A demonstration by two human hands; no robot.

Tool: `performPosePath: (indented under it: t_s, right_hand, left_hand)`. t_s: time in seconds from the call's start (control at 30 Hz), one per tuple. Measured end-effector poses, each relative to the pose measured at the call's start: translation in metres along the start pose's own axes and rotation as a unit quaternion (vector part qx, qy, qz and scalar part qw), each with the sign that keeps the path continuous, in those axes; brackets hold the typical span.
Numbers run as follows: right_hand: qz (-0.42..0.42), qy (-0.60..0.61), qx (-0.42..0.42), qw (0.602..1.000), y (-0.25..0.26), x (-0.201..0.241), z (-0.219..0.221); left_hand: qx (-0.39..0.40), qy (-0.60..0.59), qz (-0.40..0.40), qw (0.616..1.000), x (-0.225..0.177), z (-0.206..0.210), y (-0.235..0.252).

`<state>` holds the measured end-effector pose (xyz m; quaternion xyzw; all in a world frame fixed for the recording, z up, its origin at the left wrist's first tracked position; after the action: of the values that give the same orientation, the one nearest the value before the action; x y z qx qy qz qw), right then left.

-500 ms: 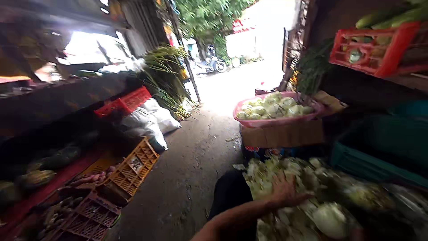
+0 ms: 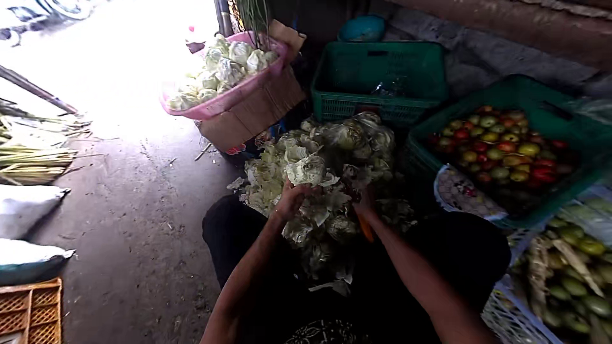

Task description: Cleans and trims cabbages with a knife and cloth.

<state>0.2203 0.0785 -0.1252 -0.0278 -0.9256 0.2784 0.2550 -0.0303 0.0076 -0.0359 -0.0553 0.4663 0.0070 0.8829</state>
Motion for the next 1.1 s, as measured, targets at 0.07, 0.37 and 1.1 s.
performPosePath:
  t_s: [0.07, 0.37, 1.1]
  right_hand:
    - [0.017, -0.042, 0.018, 0.999, 0.0, -0.012, 0.019]
    - [0.021, -0.026, 0.036, 0.999, 0.013, -0.018, 0.013]
    - [-0.18, 0.37, -0.011, 0.911, -0.074, 0.061, -0.046]
  left_hand:
    - [0.012, 0.019, 0.004, 1.0, -0.001, -0.005, -0.001]
    - [0.053, -0.046, -0.025, 0.997, 0.0, 0.0, -0.002]
    - [-0.059, -0.051, -0.027, 0.997, 0.017, 0.015, 0.015]
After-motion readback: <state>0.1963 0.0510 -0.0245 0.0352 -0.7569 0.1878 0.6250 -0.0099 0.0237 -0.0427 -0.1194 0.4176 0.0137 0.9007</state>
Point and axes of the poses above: each hand's wrist, its own y-axis towards the middle knuckle, its own z-axis out of the palm, x = y × z, the point moved 1 cm from there along y, towards the middle knuckle, and after that the axes turned 3 degrees about x, right-handed, at the moved point
